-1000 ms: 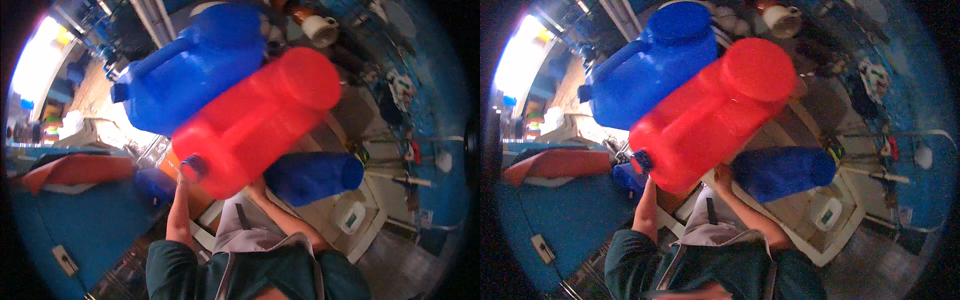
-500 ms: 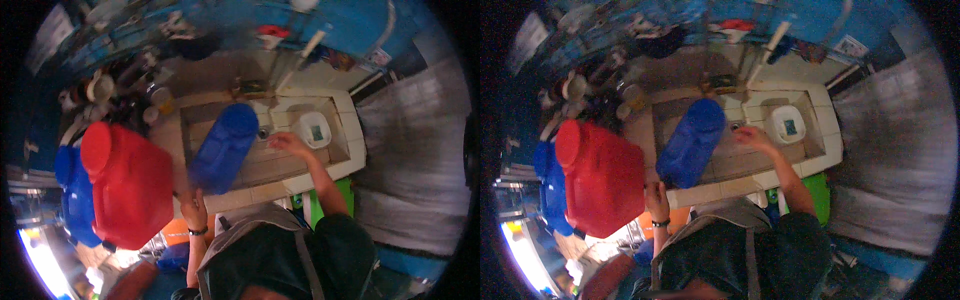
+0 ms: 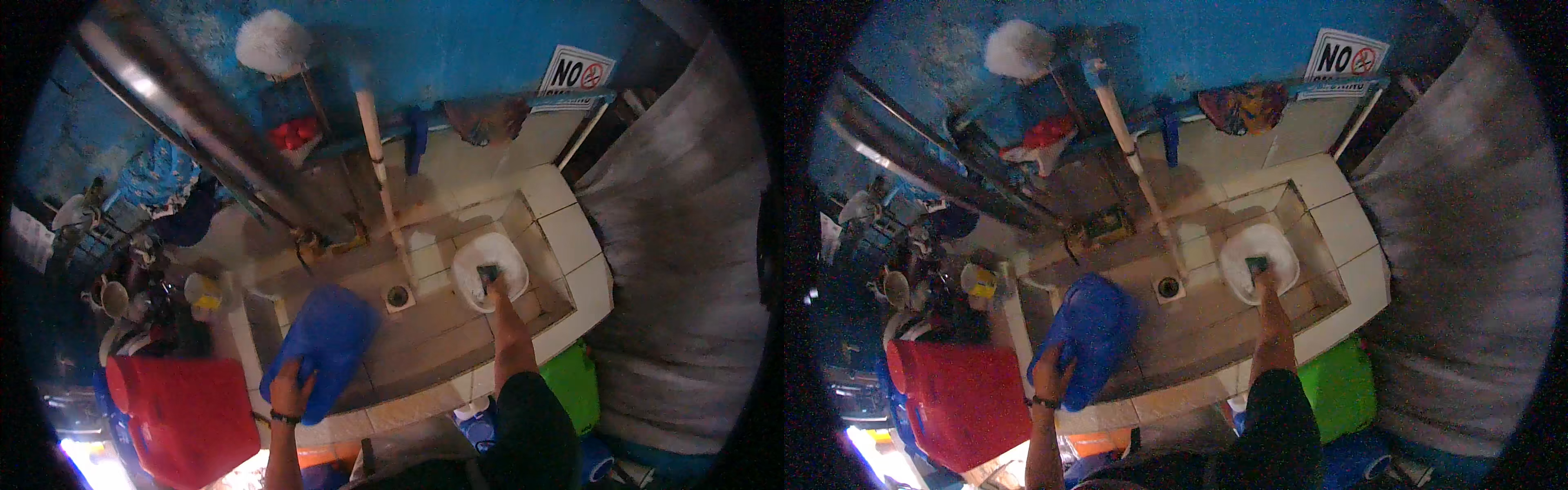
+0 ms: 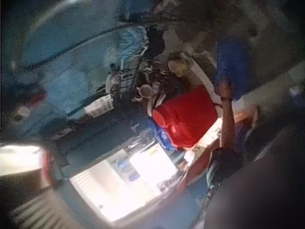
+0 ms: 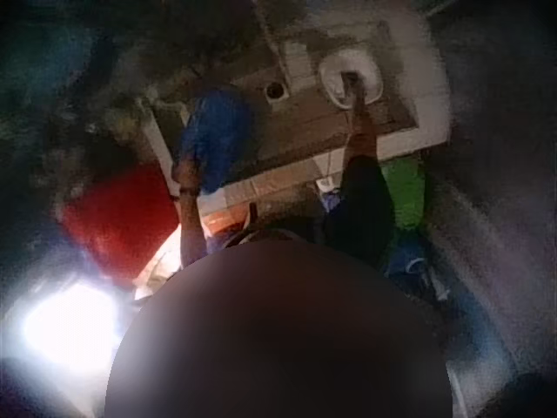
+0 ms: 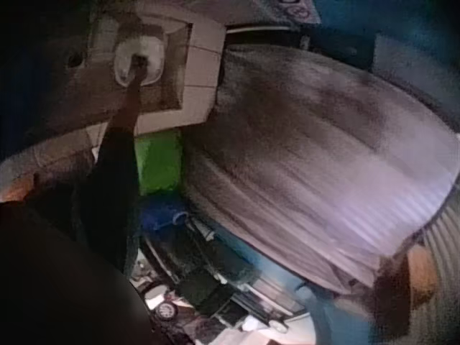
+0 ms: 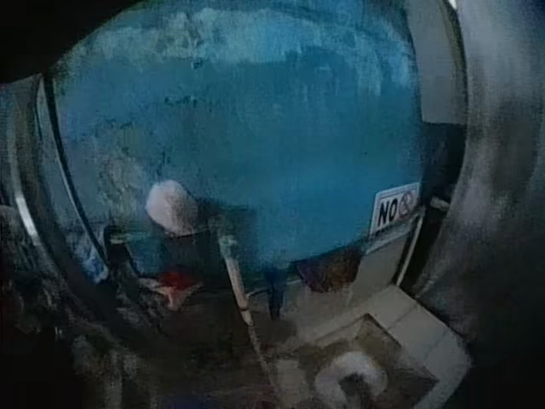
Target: The person fills a blue plastic container with water from a tap, then scrubs its exterior with a sponge. They rinse the container and repeat the process with a green plastic container, scrubbing and rinsing it as well.
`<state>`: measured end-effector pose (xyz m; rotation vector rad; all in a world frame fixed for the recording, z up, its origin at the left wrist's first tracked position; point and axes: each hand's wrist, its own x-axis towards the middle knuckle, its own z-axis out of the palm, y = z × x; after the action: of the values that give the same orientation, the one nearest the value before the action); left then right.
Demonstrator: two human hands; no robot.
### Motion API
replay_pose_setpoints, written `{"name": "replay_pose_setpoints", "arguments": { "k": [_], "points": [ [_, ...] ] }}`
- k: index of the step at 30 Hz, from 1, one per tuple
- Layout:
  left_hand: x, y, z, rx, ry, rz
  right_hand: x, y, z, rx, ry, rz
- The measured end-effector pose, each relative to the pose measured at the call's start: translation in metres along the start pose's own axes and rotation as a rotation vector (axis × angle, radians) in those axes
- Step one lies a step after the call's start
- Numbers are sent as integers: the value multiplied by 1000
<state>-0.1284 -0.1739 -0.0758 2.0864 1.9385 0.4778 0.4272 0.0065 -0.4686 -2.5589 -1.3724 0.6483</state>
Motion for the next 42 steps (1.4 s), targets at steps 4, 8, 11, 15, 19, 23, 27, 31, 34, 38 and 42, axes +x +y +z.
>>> {"name": "replay_pose_setpoints", "arguments": {
  "k": [4, 8, 11, 15, 19, 23, 27, 31, 34, 38, 42],
  "points": [
    [36, 29, 18, 82, -124, -45, -54, -46, -49, 240, -103, -229],
    [61, 43, 24, 162, -204, -145, -156, -167, -165, 981, -218, -638],
    [59, 48, 25, 179, -202, -155, -235, -283, -213, 777, -111, -955],
    [51, 51, 30, 202, -169, -130, -316, -359, -207, 83, 420, -1094],
    [51, 51, 35, 203, -174, -128, -337, -341, -213, -83, 76, -1291],
    [46, 53, 39, 188, -175, -91, -322, -351, -215, -28, 500, -970],
    [46, 54, 37, 141, -146, -98, -328, -363, -182, -144, 184, -1322],
    [40, 59, 34, 115, -207, -85, -316, -331, -188, -78, 170, -1329],
    [24, 56, 30, 85, -226, -15, -295, -315, -225, 25, 75, -837],
    [11, 23, 17, -41, -116, -84, -334, -317, -228, 469, 14, -429],
    [-2, -29, 15, -125, -65, -43, -377, -313, -176, 666, 289, -990]
  ]
}}
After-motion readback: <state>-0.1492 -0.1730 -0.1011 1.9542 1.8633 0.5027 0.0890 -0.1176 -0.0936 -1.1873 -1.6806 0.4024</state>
